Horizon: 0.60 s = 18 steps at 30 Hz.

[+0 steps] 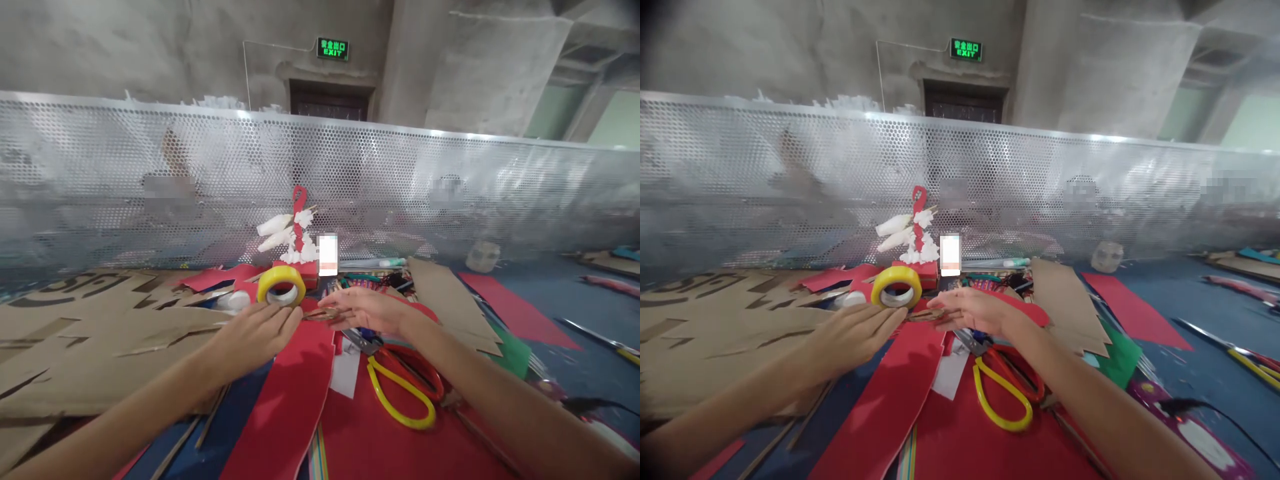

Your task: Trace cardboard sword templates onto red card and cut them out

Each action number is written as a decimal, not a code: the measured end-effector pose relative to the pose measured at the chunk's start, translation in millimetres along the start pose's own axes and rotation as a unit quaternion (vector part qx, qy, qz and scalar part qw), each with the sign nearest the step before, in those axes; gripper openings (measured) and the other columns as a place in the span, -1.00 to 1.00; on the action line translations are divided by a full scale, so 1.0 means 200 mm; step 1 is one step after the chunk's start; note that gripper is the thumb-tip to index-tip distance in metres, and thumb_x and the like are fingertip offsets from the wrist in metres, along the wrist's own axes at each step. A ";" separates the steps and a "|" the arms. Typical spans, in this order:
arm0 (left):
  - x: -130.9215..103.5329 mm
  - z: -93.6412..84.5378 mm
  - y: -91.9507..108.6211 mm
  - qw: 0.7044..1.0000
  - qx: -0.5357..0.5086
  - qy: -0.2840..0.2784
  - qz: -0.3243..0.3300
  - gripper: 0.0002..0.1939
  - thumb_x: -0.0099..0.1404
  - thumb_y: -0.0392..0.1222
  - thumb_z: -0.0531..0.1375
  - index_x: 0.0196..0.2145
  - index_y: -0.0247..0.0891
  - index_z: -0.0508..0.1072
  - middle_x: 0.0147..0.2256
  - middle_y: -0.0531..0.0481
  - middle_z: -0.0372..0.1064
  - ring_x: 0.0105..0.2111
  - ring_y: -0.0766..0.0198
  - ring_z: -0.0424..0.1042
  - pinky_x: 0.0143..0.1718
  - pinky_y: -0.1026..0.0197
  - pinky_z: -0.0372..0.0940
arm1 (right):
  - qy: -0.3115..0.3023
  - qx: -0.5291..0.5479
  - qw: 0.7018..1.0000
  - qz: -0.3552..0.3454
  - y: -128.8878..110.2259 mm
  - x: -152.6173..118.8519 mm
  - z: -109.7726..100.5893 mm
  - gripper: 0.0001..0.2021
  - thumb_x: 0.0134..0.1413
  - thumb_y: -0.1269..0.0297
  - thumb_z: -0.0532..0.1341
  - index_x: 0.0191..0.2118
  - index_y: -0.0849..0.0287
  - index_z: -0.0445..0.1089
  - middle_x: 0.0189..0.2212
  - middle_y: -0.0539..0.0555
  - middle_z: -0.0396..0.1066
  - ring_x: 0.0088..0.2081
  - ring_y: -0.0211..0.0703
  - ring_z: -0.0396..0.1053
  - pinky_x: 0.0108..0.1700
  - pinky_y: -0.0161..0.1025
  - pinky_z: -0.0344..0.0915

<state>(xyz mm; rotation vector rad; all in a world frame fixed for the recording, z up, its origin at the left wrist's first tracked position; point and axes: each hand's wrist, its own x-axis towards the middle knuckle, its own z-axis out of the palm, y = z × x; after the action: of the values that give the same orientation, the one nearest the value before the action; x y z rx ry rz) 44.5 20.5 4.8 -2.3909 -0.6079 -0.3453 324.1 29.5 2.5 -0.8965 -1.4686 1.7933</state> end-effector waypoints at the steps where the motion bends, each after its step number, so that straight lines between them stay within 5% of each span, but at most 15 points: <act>1: 0.00 -0.02 0.01 0.997 0.068 0.033 0.021 -0.61 0.38 -0.46 -0.02 0.02 -0.29 0.47 -0.21 -0.14 0.57 -0.30 0.10 0.54 -0.22 0.06 0.37 | -0.001 0.018 1.000 0.025 0.00 0.01 0.01 -0.62 0.20 0.09 0.31 0.01 0.24 0.51 0.06 0.26 0.50 -0.05 -0.09 0.54 0.06 -0.14 0.46; 5: 0.00 -0.11 0.02 0.975 0.187 0.102 0.069 -0.61 0.30 -0.52 0.07 0.04 -0.44 0.47 -0.18 -0.17 0.56 -0.26 0.10 0.53 -0.17 0.03 0.37 | -0.063 0.076 0.991 0.092 0.04 0.05 0.03 -0.56 0.32 0.03 0.17 0.08 0.29 0.48 0.04 0.30 0.51 -0.12 -0.09 0.58 -0.04 -0.15 0.50; 11: -0.02 -0.17 0.03 0.974 0.182 0.061 0.117 -0.54 0.29 -0.44 0.10 0.14 -0.48 0.43 -0.14 -0.21 0.55 -0.25 0.10 0.51 -0.24 0.04 0.36 | -0.046 0.103 0.992 0.060 0.07 0.04 0.05 -0.63 0.17 0.10 0.35 -0.04 0.28 0.53 -0.20 0.20 0.60 -0.31 -0.22 0.59 -0.32 -0.40 0.50; 18: -0.02 -0.17 0.02 0.979 0.146 0.027 0.143 -0.55 0.35 -0.37 0.09 0.17 -0.43 0.41 -0.22 -0.15 0.55 -0.28 0.13 0.49 -0.33 0.10 0.33 | -0.026 0.069 0.996 0.057 0.05 0.02 0.08 -0.67 0.05 0.19 0.44 -0.11 0.29 0.53 -0.21 0.16 0.58 -0.26 -0.17 0.60 -0.32 -0.39 0.52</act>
<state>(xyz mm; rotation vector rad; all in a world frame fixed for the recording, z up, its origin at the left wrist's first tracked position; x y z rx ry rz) 39.5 -6.4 27.4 -2.1384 -0.2618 -0.1812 307.8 21.9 -4.5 -0.8849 -1.3311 1.9887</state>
